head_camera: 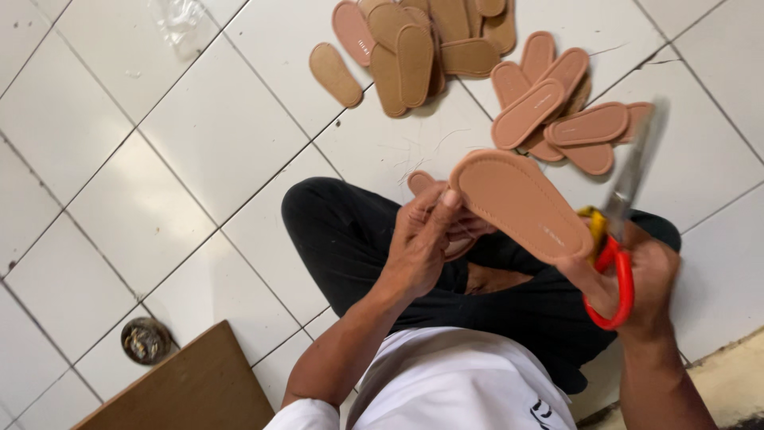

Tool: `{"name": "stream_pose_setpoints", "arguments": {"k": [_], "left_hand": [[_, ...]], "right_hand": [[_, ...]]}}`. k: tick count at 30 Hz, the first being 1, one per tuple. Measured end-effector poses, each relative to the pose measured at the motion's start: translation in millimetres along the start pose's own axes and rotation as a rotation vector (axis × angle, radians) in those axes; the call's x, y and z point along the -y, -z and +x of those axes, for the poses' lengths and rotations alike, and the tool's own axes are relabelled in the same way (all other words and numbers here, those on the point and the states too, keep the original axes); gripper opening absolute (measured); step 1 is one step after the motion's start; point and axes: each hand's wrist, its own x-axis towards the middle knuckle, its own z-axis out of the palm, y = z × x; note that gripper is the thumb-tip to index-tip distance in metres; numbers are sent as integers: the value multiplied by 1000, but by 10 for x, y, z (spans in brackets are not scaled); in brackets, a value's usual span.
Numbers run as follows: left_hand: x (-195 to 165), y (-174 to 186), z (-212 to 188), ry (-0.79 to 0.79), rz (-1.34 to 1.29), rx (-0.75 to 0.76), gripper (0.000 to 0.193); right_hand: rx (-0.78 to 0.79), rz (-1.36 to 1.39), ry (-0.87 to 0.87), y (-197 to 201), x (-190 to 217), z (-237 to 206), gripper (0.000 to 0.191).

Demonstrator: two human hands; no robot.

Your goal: The person sits on a tiled floor and uses scissors to trim the edges of multiple tan-colored shoe insoles. They hold each insole with one hand and carefully cut along the perimeter with the other, then place the finished insole on a growing pile on the floor.

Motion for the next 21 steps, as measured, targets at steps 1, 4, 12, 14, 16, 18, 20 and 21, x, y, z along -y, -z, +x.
{"name": "stream_pose_setpoints", "arguments": {"k": [1,4,12,14,16,18,20,21], "left_hand": [[-61,-59,7,21,-31,14,42],[-509,-14,25,-178,570,-275,43],[-377,67,31,-148,176,138,55],[-230,66,37,22,124,53,45],[-192,37,45,50,181,76,35],[-258,-21,42,-77,338,172,25],[-383,-97,52,-319,555,224,21],[-450,-134,43,-435,662,254,19]], "right_hand": [[-5,65,-83,-25,21,54,32],[-44,-56,-40,-7,130,191,23],[98,323,-135,-103,423,493,18],[109,688,-282,-185,351,497,17],[123,818,-366,-230,229,455,14],[184,1047,-472,-255,85,389,17],[310,1372,-569,-276,-48,334,25],[323,1419,-586,-293,-94,294,25]]}}
